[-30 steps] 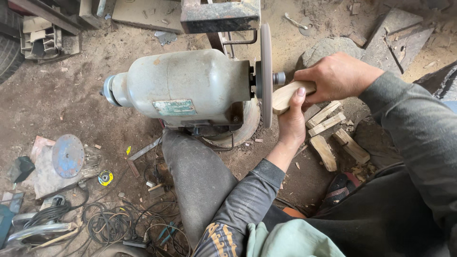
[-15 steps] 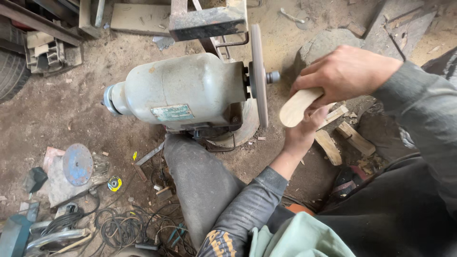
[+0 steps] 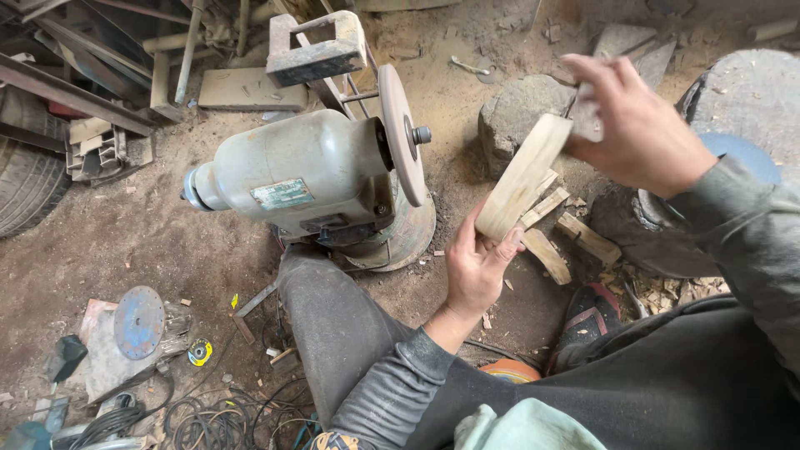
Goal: The person sands a small rectangular wooden block against a bench grinder wheel, repeatedly rotating the block to smooth all edges and faces. The person periodically pauses to inspect the block before continuing to sand.
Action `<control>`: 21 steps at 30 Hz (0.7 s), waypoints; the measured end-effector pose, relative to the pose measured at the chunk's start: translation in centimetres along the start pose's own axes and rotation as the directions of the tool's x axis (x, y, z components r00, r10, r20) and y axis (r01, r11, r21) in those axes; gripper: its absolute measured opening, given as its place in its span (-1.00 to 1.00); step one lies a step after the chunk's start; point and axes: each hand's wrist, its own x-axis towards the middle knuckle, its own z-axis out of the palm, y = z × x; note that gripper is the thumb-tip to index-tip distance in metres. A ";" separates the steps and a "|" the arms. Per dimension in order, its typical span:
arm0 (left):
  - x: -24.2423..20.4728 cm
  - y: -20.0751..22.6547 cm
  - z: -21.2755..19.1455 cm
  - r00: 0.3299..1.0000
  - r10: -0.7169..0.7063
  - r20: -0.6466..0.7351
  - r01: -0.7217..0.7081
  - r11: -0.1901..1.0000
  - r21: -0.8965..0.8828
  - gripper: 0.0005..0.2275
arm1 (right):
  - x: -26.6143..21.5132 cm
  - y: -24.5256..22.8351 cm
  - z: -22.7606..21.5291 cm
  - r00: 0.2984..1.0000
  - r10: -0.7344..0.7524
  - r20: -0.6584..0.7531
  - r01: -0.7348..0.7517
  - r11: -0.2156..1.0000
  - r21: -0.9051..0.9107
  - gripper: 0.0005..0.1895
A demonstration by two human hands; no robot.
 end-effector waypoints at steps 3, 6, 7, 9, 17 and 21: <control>-0.7 0.7 0.5 0.999 0.042 -0.012 -0.041 0.999 0.028 -0.53 | -1.0 -1.1 0.5 0.925 0.252 0.286 -0.358 0.318 0.878 -0.50; -1.4 1.1 1.2 0.996 -0.048 -0.071 0.045 0.998 -0.037 -0.48 | -2.0 -2.9 2.1 0.954 0.111 0.278 -0.288 0.085 0.954 -0.52; -1.7 1.3 1.2 0.996 -0.063 -0.061 0.064 0.998 0.002 -0.50 | -2.2 -3.5 2.8 0.961 0.131 0.243 -0.251 0.053 0.966 -0.54; -1.9 1.7 0.8 0.995 -0.092 -0.045 0.096 0.992 0.084 -0.53 | -2.2 -4.8 4.3 0.971 0.169 0.171 -0.172 -0.009 0.985 -0.57; -2.1 -0.3 -0.3 0.929 -0.361 0.074 0.362 0.856 -0.369 -0.52 | 0.4 -7.0 12.6 0.927 0.374 0.038 -0.223 0.468 0.855 -0.64; -2.4 -2.7 -1.2 0.867 -0.497 -0.033 0.438 0.792 -0.425 -0.52 | 2.1 -7.3 16.5 0.936 0.349 0.049 -0.239 0.527 0.816 -0.68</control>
